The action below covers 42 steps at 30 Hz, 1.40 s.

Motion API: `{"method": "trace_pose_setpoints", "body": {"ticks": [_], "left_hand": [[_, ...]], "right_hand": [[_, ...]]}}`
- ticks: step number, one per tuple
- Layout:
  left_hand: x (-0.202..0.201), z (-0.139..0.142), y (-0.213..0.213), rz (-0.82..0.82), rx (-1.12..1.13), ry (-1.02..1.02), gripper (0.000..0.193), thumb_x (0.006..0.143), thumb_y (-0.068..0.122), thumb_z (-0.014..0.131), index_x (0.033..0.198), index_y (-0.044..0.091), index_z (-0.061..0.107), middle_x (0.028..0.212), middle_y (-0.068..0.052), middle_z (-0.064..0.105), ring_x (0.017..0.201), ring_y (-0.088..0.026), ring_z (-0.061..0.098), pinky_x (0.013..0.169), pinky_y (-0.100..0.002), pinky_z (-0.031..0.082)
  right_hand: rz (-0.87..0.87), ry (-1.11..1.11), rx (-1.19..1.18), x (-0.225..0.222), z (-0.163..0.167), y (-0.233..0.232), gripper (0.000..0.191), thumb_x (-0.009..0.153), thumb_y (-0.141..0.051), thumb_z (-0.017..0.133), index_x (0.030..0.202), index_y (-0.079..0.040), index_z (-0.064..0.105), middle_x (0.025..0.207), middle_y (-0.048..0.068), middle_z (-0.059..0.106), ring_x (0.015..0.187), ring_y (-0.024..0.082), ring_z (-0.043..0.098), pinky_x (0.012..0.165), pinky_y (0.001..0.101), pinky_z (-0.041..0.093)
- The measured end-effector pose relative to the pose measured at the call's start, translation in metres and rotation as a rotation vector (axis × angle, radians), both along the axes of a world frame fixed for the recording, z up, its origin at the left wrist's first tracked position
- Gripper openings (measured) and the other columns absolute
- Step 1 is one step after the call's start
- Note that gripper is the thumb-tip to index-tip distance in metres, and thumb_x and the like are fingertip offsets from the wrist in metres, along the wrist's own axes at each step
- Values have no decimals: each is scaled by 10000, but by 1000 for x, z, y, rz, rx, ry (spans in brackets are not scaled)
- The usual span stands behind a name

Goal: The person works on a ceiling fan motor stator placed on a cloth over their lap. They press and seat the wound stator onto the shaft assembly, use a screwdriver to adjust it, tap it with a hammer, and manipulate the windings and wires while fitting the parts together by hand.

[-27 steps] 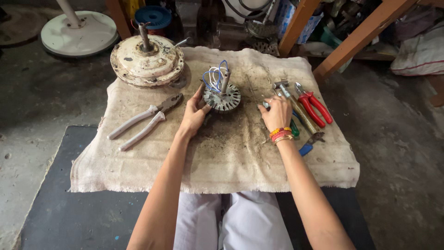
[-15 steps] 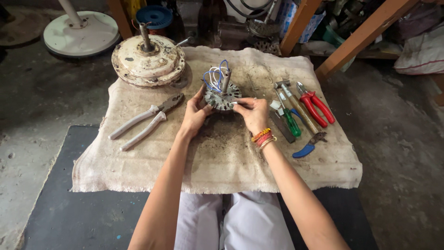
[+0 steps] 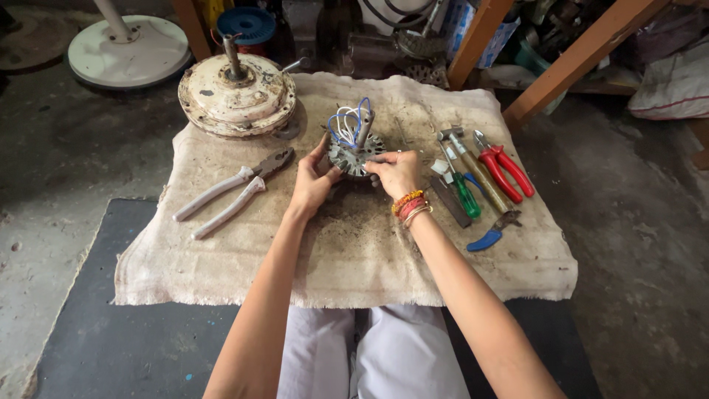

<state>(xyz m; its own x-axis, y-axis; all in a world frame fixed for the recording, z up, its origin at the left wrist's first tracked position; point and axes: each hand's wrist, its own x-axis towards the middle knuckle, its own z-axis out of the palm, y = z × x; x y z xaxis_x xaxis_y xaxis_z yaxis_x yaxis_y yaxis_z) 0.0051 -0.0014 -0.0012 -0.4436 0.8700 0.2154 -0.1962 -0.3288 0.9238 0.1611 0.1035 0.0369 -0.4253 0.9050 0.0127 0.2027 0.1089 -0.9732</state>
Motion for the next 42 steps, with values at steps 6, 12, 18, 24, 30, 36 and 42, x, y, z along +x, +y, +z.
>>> {"method": "trace_pose_setpoints", "body": {"ticks": [6,12,18,24,30,36,42], "left_hand": [[2,1,0,-6,0,-42,767,909,-138,564,1605,11,277,1385,-106,622,1129,-144,658,953,-284,566],[2,0,-1,-5,12,-19,779,905,-145,547,1619,22,284,1358,-105,631,1072,-134,657,900,-282,568],[1,-1,3,-12,18,-94,752,913,-144,555,1610,6,315,1283,-101,662,1041,-140,680,887,-292,593],[1,-2,3,-19,31,-117,748,920,-134,551,1608,12,297,1278,-100,659,1034,-142,674,891,-290,596],[1,-1,3,31,-19,-68,722,929,-132,584,1600,-8,345,1277,-135,664,1037,-169,668,885,-304,585],[0,1,2,9,-4,-113,727,914,-116,582,1585,8,331,1329,-97,628,1065,-149,669,893,-294,599],[0,0,3,5,7,-112,714,918,-119,577,1583,6,348,1288,-102,639,1041,-159,675,882,-307,612]], "right_hand": [[-100,-148,122,0,7,-14,136,737,-119,846,855,-53,828,663,70,756,520,113,676,510,266,524],[-129,-222,657,-5,7,-31,128,714,-107,823,838,-80,838,746,133,753,634,259,734,639,345,574],[-63,-263,918,-3,2,-48,139,882,-104,755,995,-37,801,925,126,715,870,318,699,793,404,551],[149,-153,1162,24,12,-49,463,753,-105,785,1204,-25,724,1037,139,674,929,320,639,815,432,535],[188,-142,1204,22,6,-31,507,752,-48,847,1240,-119,729,1083,86,687,1028,295,657,906,402,558],[255,-138,1184,25,0,-25,459,766,-21,811,1212,-93,736,1106,76,696,1034,270,671,883,372,570],[283,-159,1299,24,-2,-24,425,783,-35,800,1200,-52,720,1142,104,675,1069,293,661,922,387,568]]}}
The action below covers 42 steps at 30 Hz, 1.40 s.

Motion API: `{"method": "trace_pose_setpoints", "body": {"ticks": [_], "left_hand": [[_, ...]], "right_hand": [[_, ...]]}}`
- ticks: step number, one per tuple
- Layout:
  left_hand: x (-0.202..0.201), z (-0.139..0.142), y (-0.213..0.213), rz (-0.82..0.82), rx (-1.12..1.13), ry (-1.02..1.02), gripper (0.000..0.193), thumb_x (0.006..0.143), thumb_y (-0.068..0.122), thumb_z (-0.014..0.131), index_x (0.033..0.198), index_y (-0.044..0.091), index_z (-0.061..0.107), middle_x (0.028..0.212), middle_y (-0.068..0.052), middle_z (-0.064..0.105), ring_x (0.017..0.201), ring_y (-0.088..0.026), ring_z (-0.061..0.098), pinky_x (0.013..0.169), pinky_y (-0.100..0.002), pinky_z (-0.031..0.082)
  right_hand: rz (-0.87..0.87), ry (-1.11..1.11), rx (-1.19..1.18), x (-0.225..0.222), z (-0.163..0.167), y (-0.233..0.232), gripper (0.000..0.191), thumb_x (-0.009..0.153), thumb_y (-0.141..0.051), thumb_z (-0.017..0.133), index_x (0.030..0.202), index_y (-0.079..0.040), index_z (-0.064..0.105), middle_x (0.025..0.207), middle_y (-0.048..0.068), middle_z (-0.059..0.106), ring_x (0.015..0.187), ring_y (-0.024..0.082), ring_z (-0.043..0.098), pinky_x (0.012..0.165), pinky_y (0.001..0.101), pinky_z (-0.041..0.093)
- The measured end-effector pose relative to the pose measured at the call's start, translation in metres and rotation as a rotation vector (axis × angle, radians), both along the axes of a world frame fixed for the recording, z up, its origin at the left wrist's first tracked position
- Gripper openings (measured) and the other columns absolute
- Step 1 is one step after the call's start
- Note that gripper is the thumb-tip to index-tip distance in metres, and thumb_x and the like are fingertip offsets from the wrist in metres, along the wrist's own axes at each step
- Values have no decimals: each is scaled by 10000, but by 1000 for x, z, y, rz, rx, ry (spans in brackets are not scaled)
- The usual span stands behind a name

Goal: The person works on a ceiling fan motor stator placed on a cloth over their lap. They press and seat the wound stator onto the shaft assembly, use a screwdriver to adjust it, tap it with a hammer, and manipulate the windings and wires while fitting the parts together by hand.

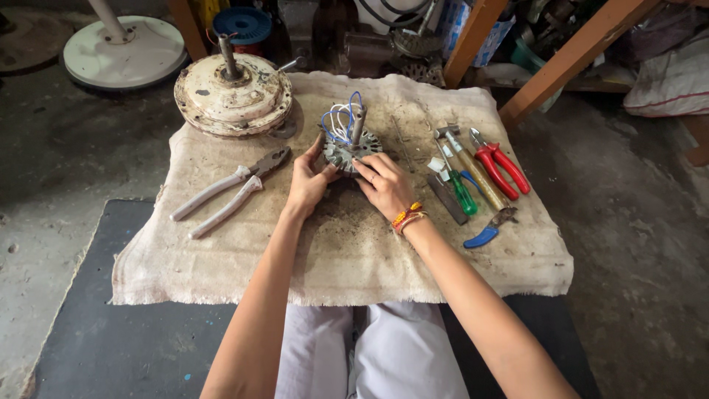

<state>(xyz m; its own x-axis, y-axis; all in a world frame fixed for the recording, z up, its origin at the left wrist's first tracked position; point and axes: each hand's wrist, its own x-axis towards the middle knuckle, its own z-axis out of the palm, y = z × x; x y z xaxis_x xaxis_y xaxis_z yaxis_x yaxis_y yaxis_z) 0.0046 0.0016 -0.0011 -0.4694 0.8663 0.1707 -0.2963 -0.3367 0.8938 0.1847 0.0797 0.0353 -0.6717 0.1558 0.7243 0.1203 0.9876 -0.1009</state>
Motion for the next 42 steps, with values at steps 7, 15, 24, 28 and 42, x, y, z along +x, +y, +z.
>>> {"method": "trace_pose_setpoints", "body": {"ticks": [7,15,24,28,42], "left_hand": [[0,0,0,1,-13,-16,714,921,-115,581,1581,10,340,1262,-103,646,1010,-155,682,869,-305,610],[0,-1,0,3,16,21,734,915,-110,583,1588,9,317,1336,-86,620,1050,-134,671,878,-294,610],[-1,-2,0,-5,-18,-11,719,924,-116,571,1590,-1,325,1375,-102,610,1109,-164,674,918,-310,607],[0,-1,-1,-48,7,-28,747,931,-116,507,1617,32,251,1429,-134,580,1157,-188,644,951,-327,576],[3,5,-6,135,-72,296,575,908,-42,526,1476,28,476,1373,-103,615,1255,-176,573,1067,-289,457]], "right_hand": [[-26,12,-104,1,-3,3,499,796,-51,808,1282,-43,693,1144,91,684,1057,282,658,926,386,566],[-57,-5,-53,1,-6,3,411,815,-98,824,1214,-78,724,1163,105,677,1076,292,661,899,379,576],[-5,2,-47,5,-11,10,478,802,-217,823,1234,-42,719,1146,139,674,1040,289,648,859,389,574],[-446,100,-226,20,-10,42,320,909,-122,685,1219,-114,766,1152,116,732,1021,251,681,792,364,583],[-453,153,-598,72,10,90,192,834,-92,790,1003,0,795,861,170,766,764,237,754,728,341,590]]}}
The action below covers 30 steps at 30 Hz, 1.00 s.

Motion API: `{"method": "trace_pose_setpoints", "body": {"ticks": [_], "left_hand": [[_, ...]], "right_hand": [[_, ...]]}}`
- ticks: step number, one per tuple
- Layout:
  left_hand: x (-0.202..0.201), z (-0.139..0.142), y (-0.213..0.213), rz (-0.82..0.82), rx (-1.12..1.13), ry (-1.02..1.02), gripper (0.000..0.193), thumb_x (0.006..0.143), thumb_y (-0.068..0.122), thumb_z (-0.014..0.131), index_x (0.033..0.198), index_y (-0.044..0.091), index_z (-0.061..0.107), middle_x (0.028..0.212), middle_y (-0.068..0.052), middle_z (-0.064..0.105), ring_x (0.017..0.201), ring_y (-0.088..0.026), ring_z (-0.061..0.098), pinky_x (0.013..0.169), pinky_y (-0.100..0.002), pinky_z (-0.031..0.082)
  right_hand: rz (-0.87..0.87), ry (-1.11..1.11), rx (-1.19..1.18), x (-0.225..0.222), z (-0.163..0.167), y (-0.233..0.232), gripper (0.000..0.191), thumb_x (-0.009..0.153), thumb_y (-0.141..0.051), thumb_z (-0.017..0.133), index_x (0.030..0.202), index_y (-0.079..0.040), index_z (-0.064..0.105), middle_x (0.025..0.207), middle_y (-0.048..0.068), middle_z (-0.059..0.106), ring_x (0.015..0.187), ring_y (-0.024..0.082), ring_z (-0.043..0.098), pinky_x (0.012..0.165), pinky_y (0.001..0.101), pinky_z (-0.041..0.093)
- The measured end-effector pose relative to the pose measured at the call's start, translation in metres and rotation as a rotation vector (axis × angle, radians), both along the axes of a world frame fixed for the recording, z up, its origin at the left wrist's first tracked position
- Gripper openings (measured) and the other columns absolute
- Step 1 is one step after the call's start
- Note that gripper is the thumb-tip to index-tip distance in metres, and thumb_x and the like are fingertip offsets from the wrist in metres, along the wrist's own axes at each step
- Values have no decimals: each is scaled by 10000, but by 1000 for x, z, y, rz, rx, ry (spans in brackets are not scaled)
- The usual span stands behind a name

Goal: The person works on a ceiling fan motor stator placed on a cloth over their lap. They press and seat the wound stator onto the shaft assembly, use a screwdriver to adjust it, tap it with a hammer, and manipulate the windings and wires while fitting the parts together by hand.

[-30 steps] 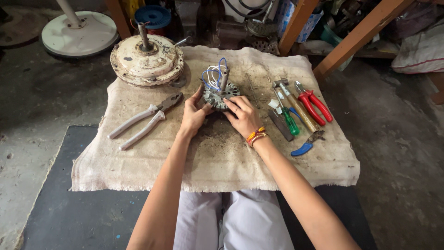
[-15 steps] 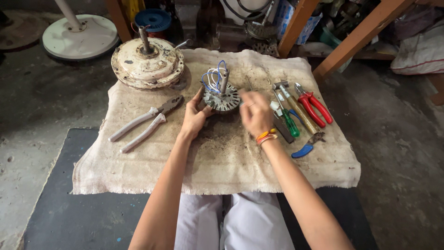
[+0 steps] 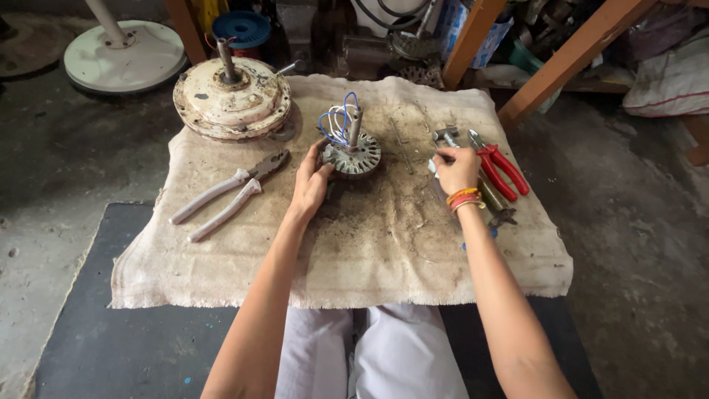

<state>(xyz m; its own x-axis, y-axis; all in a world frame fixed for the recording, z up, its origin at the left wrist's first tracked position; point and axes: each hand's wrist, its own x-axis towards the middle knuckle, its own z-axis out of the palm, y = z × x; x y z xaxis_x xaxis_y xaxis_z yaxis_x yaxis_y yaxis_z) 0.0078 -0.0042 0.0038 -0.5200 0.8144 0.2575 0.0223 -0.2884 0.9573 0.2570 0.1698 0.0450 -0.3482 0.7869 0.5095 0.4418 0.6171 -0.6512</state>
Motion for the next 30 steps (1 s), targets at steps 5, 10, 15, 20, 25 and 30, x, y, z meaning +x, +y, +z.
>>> {"method": "trace_pose_setpoints", "body": {"ticks": [5,10,15,20,25,30], "left_hand": [[1,4,-2,6,17,47,529,895,-28,512,1421,21,509,1319,-94,633,1214,-166,577,1049,-277,447],[1,1,0,-4,-33,-34,368,924,11,514,1290,27,548,1126,-52,641,994,-134,577,882,-268,488],[1,-1,0,20,-27,30,250,948,63,537,1183,32,617,1032,-30,668,940,-101,576,853,-248,483],[5,2,-1,19,-49,-12,296,870,56,680,1157,40,607,1035,-18,683,901,-74,619,813,-233,517],[4,2,-2,33,-59,25,316,865,31,706,1164,37,604,1051,-22,688,901,-69,626,816,-235,527],[2,-2,-1,18,-29,22,325,862,22,708,1170,35,606,1068,-27,690,941,-73,630,848,-243,527]], "right_hand": [[114,312,-423,7,7,16,185,940,-93,760,1063,42,792,889,67,766,727,116,642,660,286,503],[153,617,-793,6,13,16,168,898,-105,705,976,39,747,871,66,791,739,159,758,672,303,623],[76,330,-547,0,16,1,192,854,-65,812,1009,45,784,896,101,782,745,167,714,689,278,564],[13,164,-378,-15,7,-9,282,758,67,811,1035,60,762,913,126,791,809,169,766,744,275,610],[263,324,-394,-33,-7,-14,480,739,69,773,1211,18,700,1047,92,779,901,126,755,794,250,624],[230,276,-231,-40,-16,-27,396,768,41,845,1151,41,746,1005,108,787,843,125,727,760,246,587]]}}
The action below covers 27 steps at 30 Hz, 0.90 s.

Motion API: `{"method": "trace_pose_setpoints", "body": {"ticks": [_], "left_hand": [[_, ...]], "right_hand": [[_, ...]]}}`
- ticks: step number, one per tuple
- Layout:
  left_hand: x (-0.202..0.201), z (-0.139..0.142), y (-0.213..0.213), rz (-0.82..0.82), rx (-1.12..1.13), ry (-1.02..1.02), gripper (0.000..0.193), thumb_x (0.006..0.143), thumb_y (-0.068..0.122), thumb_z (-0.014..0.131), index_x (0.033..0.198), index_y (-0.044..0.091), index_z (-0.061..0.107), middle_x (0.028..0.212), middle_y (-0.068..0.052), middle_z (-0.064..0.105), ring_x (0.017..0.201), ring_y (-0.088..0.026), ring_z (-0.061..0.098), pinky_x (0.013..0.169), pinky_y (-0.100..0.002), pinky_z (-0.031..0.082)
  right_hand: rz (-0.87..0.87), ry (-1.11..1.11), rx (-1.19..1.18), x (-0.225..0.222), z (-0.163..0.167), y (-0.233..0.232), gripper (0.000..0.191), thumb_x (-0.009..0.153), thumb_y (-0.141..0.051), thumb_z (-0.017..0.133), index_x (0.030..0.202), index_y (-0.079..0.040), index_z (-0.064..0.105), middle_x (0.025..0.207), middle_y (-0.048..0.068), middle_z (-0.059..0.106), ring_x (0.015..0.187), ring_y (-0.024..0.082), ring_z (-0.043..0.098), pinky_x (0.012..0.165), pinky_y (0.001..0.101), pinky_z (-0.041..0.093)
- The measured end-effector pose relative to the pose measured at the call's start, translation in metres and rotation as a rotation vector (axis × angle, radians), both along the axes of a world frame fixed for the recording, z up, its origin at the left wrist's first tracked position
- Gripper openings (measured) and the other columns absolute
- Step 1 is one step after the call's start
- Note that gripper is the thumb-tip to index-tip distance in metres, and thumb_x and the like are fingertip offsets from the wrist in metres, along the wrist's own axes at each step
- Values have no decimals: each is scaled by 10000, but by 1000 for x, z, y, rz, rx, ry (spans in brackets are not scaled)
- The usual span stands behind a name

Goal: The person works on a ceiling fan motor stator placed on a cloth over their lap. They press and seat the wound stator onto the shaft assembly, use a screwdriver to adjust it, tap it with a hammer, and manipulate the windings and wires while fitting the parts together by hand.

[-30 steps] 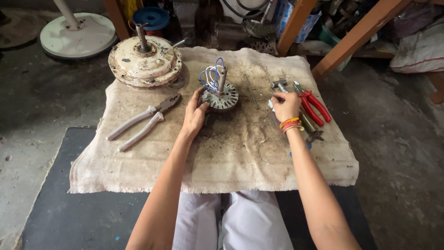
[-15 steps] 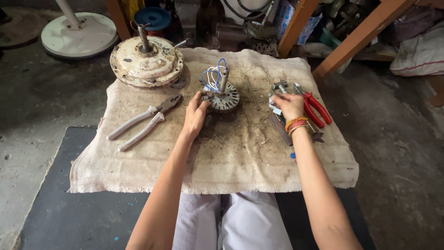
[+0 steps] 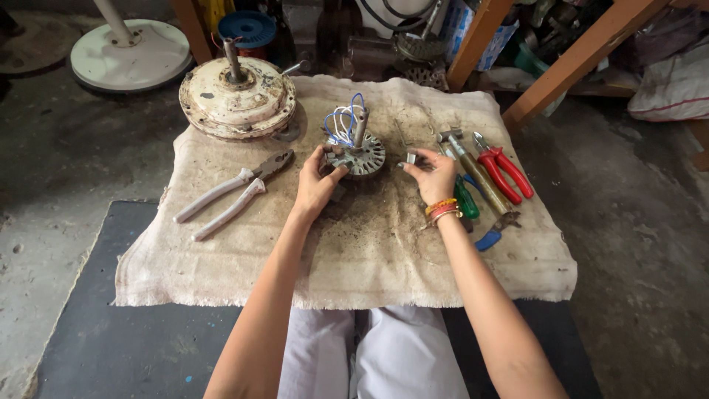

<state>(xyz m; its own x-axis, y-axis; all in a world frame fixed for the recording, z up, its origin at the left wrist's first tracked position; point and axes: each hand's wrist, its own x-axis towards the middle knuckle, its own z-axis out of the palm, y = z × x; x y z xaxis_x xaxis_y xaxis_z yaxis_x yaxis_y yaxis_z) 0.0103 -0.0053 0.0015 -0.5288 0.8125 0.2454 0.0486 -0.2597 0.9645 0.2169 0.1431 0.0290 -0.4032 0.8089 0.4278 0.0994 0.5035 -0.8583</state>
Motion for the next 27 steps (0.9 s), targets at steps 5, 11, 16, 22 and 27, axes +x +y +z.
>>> {"method": "trace_pose_setpoints", "body": {"ticks": [5,11,16,22,27], "left_hand": [[0,-2,1,-18,4,-47,324,866,22,701,1172,43,598,1080,-21,681,974,-83,645,872,-242,532],[0,-1,1,-32,4,-42,324,881,24,708,1182,38,588,1096,-32,679,990,-86,644,885,-247,530],[0,-3,1,-40,21,-55,338,882,15,706,1197,38,585,1105,-35,679,989,-87,651,875,-244,540],[0,-5,4,-54,61,-71,367,866,-14,716,1210,16,589,1110,-35,683,990,-90,663,871,-245,552],[0,-4,3,-21,31,-32,363,876,-19,730,1217,3,607,1100,-51,700,975,-97,669,864,-251,558]], "right_hand": [[-102,-75,53,0,-1,-13,314,818,34,810,1128,0,782,957,80,754,784,116,714,709,250,577],[37,117,8,-13,9,-36,331,840,6,751,1166,-49,753,986,27,785,827,67,728,762,206,589],[52,155,-106,-42,4,-55,293,809,-25,802,1100,-27,774,926,16,788,723,49,695,641,195,543],[-15,246,-233,-59,-7,-51,130,828,-50,823,937,19,809,734,-4,717,607,42,594,549,208,442],[-125,175,-55,-57,-7,-56,149,829,-87,832,939,11,809,739,11,730,617,47,600,566,222,465]]}}
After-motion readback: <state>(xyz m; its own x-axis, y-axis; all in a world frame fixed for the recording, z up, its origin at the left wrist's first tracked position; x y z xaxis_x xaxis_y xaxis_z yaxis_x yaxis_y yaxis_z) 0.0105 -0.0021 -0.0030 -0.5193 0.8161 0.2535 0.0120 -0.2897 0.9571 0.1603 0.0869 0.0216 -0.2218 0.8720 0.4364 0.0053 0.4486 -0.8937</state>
